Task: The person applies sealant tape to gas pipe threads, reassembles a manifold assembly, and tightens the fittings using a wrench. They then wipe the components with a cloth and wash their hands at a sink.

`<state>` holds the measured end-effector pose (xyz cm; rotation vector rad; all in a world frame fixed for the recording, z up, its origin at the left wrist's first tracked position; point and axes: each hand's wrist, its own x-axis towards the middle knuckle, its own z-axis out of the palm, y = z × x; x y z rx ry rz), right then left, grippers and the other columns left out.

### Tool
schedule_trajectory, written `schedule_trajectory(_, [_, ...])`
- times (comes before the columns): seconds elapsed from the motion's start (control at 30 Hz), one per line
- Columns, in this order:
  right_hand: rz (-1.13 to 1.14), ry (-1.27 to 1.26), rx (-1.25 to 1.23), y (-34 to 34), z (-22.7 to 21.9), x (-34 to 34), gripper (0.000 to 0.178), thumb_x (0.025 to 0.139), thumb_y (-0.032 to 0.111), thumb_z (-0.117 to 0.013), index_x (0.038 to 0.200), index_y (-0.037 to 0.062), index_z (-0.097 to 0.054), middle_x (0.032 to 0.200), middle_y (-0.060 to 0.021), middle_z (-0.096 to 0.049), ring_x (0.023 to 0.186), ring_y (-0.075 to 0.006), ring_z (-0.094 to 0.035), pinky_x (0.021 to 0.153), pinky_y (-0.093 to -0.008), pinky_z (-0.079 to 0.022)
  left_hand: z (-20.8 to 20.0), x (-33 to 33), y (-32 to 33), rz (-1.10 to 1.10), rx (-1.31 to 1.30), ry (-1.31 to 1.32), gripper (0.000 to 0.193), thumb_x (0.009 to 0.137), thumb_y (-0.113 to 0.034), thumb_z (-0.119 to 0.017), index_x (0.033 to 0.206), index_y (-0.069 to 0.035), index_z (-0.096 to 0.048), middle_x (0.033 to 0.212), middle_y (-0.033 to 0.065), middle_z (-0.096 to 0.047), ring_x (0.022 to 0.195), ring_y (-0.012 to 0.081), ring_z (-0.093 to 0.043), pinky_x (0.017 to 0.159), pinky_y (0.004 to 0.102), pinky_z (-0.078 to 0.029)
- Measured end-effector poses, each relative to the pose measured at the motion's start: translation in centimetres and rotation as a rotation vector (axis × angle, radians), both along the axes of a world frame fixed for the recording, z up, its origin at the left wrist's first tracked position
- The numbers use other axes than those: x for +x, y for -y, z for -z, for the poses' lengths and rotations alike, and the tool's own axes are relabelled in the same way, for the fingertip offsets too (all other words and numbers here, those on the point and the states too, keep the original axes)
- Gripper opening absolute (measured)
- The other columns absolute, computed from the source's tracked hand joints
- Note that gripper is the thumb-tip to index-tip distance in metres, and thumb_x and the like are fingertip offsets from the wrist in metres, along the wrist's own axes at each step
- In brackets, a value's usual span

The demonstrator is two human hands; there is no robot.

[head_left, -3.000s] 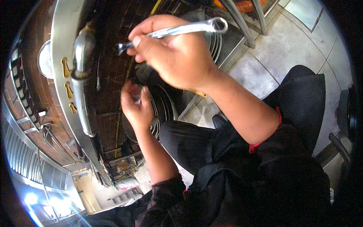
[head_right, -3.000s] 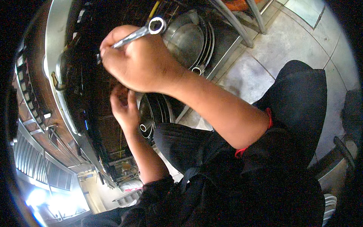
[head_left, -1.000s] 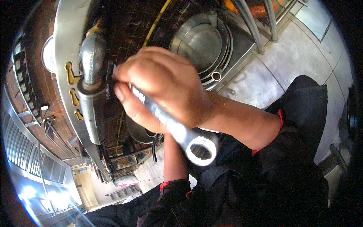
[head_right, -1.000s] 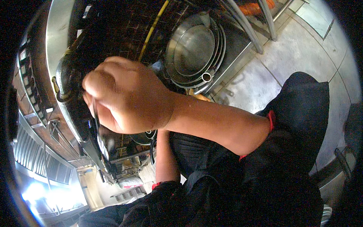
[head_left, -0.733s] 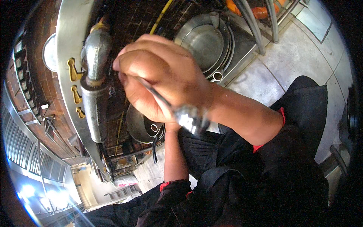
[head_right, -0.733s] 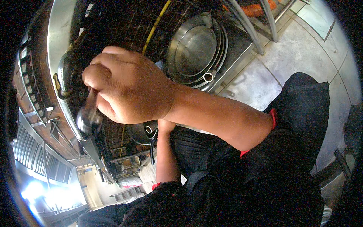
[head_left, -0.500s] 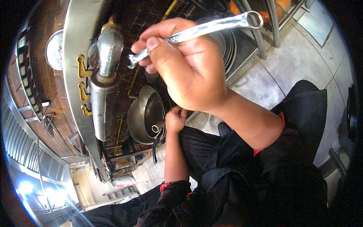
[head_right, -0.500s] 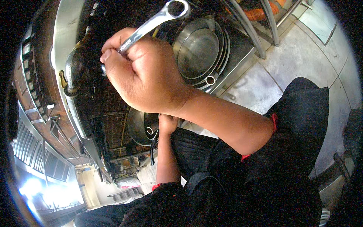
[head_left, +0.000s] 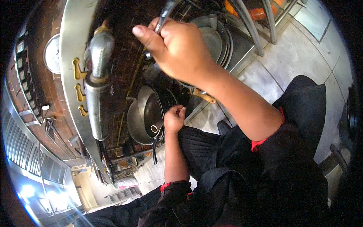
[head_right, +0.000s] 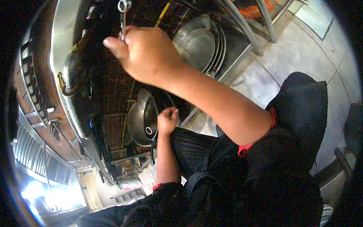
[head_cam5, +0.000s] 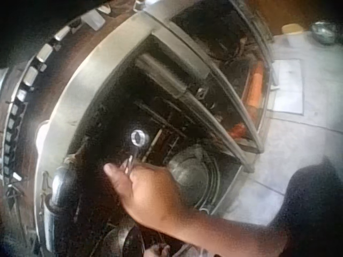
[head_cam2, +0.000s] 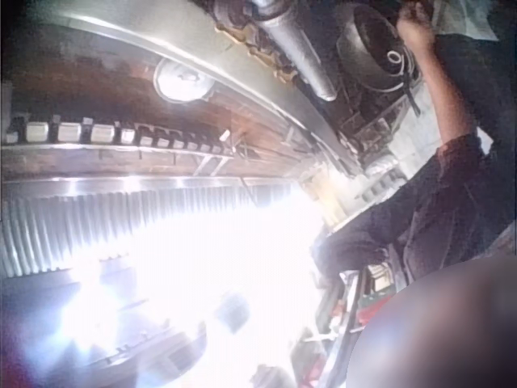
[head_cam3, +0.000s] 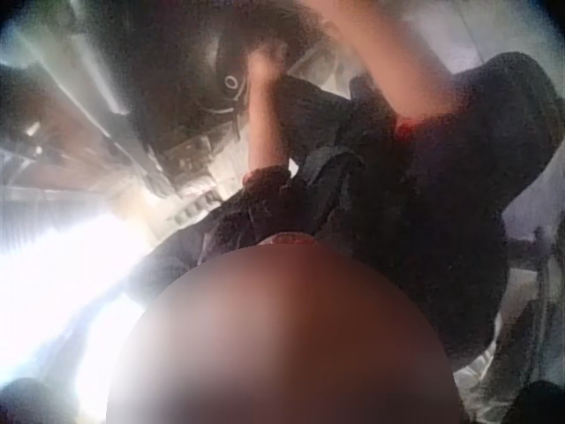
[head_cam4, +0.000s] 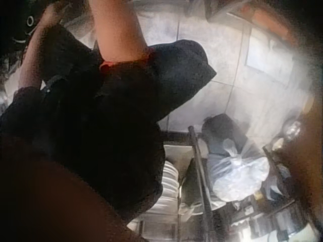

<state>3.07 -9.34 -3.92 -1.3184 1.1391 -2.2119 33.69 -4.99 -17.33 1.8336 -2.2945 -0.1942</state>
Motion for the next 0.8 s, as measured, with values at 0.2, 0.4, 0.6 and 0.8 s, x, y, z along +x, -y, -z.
schedule_trajectory(0.2, [-0.408, 0.312, -0.086, -0.2, 0.1, -0.8, 0.031, 0.098, 0.028, -0.055, 0.081, 0.0037, -0.062, 0.063, -0.0023, -0.063, 0.050, -0.0072, -0.058, 0.047, -0.0233, -0.046, 0.2, -0.2, 0.1, -0.018, 0.004, 0.035, 0.024, 0.086, -0.022, -0.071, 0.095, -0.001, -0.070, 0.083, 0.0167, -0.071, 0.074, 0.0269, -0.070, 0.070, 0.0348, -0.054])
schedule_trajectory(0.4, [-0.427, 0.530, -0.285, -2.6, -1.4, 0.4, 0.021, 0.087, 0.014, -0.059, 0.070, 0.0004, -0.060, 0.055, -0.0171, -0.058, 0.054, -0.0360, -0.062, 0.053, -0.0436, -0.048, 0.2, 0.1, 0.8, -0.053, 0.119, 0.138, 0.024, 0.086, -0.023, -0.069, 0.098, -0.002, -0.070, 0.091, 0.0203, -0.070, 0.086, 0.0328, -0.069, 0.078, 0.0407, -0.053])
schedule_trajectory(0.6, [-0.154, 0.367, -0.466, -3.5, -1.2, 2.1, 0.014, 0.085, 0.010, -0.063, 0.080, 0.0018, -0.052, 0.058, -0.0136, -0.057, 0.054, -0.0343, -0.061, 0.049, -0.0425, -0.047, 1.8, 0.9, 0.8, 0.196, -0.178, -0.033, 0.030, 0.088, -0.022, -0.065, 0.112, -0.003, -0.067, 0.115, 0.0259, -0.063, 0.111, 0.0394, -0.060, 0.095, 0.0463, -0.046])
schedule_trajectory(0.8, [0.017, 0.160, -0.521, -4.3, -1.4, 4.0, 0.022, 0.078, 0.003, -0.071, 0.095, -0.0012, -0.058, 0.081, -0.0139, -0.063, 0.067, -0.0316, -0.066, 0.058, -0.0373, -0.054, 1.3, 2.6, 0.8, 0.248, -0.219, 0.105, 0.030, 0.087, -0.023, -0.066, 0.108, -0.002, -0.068, 0.110, 0.0249, -0.066, 0.106, 0.0367, -0.063, 0.091, 0.0440, -0.048])
